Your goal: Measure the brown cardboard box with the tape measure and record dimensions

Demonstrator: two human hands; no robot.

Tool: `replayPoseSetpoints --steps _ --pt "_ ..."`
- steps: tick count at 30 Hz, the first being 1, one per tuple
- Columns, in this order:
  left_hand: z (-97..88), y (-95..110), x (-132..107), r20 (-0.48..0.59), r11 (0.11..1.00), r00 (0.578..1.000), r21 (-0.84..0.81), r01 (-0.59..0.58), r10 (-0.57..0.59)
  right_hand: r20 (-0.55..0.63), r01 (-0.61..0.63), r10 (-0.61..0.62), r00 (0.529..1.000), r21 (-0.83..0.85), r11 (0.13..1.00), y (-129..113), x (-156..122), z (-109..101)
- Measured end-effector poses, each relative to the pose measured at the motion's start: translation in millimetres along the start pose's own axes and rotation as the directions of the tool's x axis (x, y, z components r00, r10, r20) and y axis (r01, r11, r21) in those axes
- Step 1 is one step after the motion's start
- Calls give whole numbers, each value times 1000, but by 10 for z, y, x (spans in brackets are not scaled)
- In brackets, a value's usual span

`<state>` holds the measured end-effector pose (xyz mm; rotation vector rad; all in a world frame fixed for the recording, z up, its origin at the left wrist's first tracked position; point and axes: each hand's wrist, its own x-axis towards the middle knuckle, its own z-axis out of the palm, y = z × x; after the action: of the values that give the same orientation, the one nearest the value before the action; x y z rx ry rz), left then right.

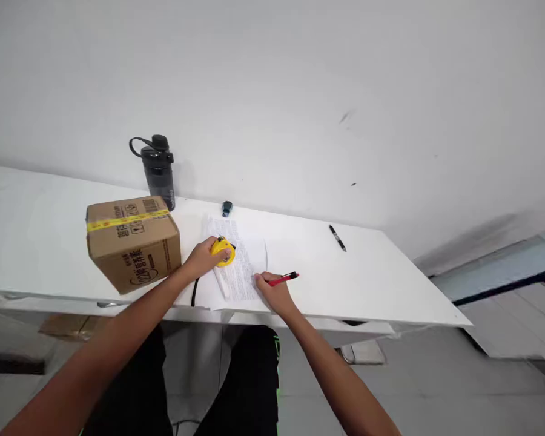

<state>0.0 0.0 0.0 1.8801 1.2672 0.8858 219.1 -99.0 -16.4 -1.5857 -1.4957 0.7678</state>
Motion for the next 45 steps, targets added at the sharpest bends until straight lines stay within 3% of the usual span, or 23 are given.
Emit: replayPoseSetpoints --steps 45 --pt "25 -13 -4 -3 989 999 -141 33 -34 -51 52 -53 997 -24 998 -14 -28 11"
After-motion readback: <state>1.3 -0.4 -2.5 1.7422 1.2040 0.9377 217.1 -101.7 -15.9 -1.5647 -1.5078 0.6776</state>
